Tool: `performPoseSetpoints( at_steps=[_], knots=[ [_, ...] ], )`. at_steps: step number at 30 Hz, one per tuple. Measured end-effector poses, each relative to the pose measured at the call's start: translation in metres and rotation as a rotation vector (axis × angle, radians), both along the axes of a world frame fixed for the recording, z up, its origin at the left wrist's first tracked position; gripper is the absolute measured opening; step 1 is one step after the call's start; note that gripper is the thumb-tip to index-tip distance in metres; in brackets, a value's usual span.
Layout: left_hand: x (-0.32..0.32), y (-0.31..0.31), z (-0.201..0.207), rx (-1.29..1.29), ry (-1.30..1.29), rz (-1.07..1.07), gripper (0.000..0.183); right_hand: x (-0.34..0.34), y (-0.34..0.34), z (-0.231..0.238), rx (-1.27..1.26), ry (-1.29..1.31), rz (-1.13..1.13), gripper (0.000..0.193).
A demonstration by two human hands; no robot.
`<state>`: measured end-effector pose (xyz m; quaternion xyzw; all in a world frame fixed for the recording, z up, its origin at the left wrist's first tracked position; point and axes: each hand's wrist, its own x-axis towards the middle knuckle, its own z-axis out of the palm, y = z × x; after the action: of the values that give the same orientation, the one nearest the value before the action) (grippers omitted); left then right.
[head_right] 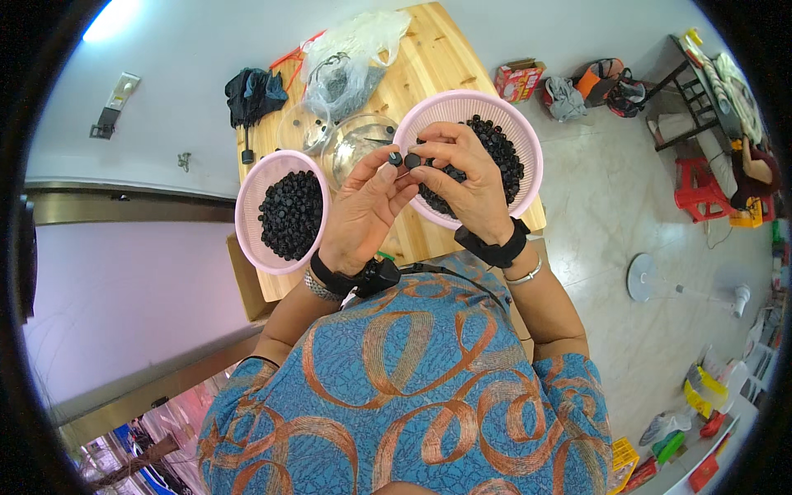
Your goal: The recorder manually inspects small black circular components, transferring them from a pink bowl to a clear container.
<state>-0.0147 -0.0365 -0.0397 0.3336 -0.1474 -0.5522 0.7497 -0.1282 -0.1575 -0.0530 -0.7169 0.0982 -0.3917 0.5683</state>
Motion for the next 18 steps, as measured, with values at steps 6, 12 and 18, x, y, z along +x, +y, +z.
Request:
performPoseSetpoints(
  at_steps=[6,12,18],
  knots=[
    [-0.009,-0.004,0.008,-0.062,0.009,0.006,0.023,-0.004,0.01,0.015,-0.076,-0.027,-0.021,0.026],
    [-0.008,0.001,0.004,-0.064,-0.037,-0.019,0.024,-0.002,0.019,0.017,0.062,-0.045,0.002,0.029],
    [-0.009,0.006,0.009,-0.059,-0.105,0.003,0.026,0.004,0.027,0.018,0.347,-0.168,0.096,0.022]
  ],
)
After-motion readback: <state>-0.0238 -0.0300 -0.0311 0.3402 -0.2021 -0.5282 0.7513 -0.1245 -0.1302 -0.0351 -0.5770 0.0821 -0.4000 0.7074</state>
